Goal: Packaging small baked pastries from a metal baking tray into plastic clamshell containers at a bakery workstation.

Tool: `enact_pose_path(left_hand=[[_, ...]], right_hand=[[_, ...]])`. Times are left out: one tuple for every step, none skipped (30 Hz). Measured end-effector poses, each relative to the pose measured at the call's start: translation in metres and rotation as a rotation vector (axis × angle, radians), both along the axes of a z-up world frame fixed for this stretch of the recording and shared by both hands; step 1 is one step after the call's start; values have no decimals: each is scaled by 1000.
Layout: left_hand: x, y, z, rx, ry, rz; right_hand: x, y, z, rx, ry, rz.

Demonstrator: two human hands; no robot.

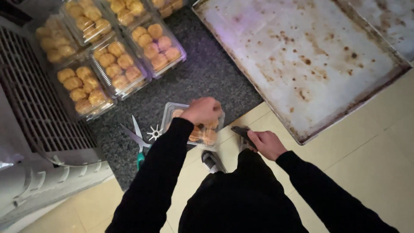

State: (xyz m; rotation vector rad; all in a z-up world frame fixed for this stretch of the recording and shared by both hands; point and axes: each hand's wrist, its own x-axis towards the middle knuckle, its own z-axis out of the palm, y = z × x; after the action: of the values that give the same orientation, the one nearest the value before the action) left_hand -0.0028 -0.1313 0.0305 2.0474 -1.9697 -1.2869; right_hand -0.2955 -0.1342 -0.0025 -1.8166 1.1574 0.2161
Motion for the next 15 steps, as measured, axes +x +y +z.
enact_pose_path(left_hand=[[1, -1, -2, 5, 2, 5], [1, -1, -4, 10, 17, -25], [1, -3, -6, 13, 32, -58], [-1, -6, -17, 17, 34, -56], [-3, -10, -28, 28, 13, -69], [-5, -14, -38, 39, -7, -83], [-7, -13, -33, 42, -5, -81], [-9, -13, -28, 58, 1, -94], [-10, -12, -22, 73, 5, -107], [-12, -12, -20, 75, 6, -104], [-13, -12, -17, 82, -17, -120], [-14, -12, -14, 89, -40, -136], [-14, -12, -14, 88, -40, -134], [-15, -11, -14, 92, -32, -145], [-15, -12, -13, 94, -26, -155]], right_hand=[[5, -1, 8, 5, 2, 5], [10, -2, 17, -31, -5, 55], [15, -3, 25, -69, -12, 101], [16, -4, 24, -65, -10, 104], [18, -5, 23, -89, -33, 115], [20, -6, 22, -113, -56, 126], [20, -9, 15, -109, -53, 128], [19, -13, 8, -132, -72, 147], [21, -16, 0, -157, -92, 166], [23, -16, 0, -154, -92, 168], [25, -18, 1, -172, -104, 187], [28, -19, 2, -190, -117, 207], [29, -19, 0, -190, -116, 209], [29, -19, -2, -194, -118, 213], [31, -20, -3, -199, -120, 217]])
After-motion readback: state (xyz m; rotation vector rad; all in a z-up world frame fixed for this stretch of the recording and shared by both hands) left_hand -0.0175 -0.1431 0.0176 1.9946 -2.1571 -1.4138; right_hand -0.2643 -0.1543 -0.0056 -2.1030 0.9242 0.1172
